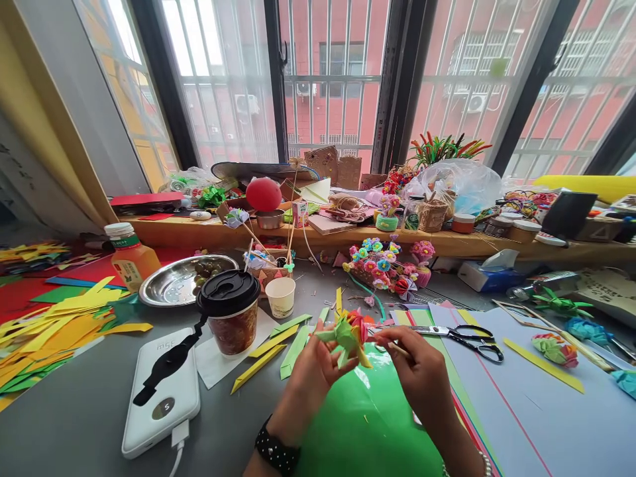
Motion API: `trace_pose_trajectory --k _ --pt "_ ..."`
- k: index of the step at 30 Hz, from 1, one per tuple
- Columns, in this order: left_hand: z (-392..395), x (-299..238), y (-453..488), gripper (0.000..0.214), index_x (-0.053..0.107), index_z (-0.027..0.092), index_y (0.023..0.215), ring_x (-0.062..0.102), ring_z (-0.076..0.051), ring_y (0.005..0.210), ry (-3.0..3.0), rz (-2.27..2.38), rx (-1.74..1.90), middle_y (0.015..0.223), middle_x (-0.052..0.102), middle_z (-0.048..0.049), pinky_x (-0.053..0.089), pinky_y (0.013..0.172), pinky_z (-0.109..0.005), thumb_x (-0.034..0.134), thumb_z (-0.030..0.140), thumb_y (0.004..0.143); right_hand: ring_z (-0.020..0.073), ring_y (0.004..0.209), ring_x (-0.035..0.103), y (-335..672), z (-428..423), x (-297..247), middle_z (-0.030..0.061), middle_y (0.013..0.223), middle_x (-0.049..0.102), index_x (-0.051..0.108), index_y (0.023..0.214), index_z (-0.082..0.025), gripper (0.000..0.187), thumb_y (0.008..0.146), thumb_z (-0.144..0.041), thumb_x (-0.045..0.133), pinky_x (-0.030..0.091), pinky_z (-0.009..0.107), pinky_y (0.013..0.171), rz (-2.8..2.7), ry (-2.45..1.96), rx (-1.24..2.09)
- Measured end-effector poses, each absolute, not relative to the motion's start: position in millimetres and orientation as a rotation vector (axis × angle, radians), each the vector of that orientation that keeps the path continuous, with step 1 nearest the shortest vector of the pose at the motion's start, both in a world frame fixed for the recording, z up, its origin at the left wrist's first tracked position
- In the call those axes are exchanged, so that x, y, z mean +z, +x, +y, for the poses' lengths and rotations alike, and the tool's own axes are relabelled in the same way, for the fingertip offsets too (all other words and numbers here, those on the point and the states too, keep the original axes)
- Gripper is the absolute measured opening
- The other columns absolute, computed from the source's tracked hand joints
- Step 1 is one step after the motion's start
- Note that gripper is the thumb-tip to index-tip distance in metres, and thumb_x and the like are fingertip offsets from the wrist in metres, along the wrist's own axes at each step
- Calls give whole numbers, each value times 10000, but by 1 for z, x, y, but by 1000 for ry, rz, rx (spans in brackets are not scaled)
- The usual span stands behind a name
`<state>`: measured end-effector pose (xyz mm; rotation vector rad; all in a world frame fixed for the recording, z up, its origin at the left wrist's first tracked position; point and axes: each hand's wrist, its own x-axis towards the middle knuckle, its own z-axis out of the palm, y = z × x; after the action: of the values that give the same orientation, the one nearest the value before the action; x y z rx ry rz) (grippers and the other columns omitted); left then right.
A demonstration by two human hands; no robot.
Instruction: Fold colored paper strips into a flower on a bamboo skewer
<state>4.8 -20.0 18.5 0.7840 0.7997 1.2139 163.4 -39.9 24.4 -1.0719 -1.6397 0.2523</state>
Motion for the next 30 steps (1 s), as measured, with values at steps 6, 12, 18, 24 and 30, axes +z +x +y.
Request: trace_pose_trajectory --k 6,12,18,24,30 --pt "-22 6 13 352 537 171 944 613 -148 731 1236 981 1392 873 598 -34 494 711 -277 676 305 649 163 701 620 162 -41 23 48 778 662 601 822 -191 130 834 -253 487 491 250 609 -1559 -1126 5" --pt "-31 8 21 831 173 323 1299 568 -189 935 1439 1065 1672 1338 312 -98 480 810 -352 682 264 645 168 717 621 159 -42 21 39 754 652 596 819 -191 137 830 -211 461 497 250 620 -1670 -1105 73" --pt "-26 16 4 408 524 254 1079 513 -241 1041 1679 1085 1595 1218 446 -78 448 851 -372 639 280 689 141 614 594 157 -44 27 22 711 641 608 788 -191 137 824 -252 490 468 210 545 -1692 -1100 357" --pt "-23 16 3 331 599 189 920 518 -245 1012 1481 1124 1567 1126 503 -101 439 831 -348 638 400 667 134 619 588 155 -45 28 44 808 641 614 884 -195 151 806 -293 531 457 194 487 -1713 -1048 492" --pt "-27 21 4 263 606 166 816 504 -249 1015 1555 1195 1478 1140 474 -120 416 852 -358 644 381 669 139 672 593 156 -45 28 44 816 611 621 930 -202 167 809 -276 534 484 191 503 -1718 -983 489"
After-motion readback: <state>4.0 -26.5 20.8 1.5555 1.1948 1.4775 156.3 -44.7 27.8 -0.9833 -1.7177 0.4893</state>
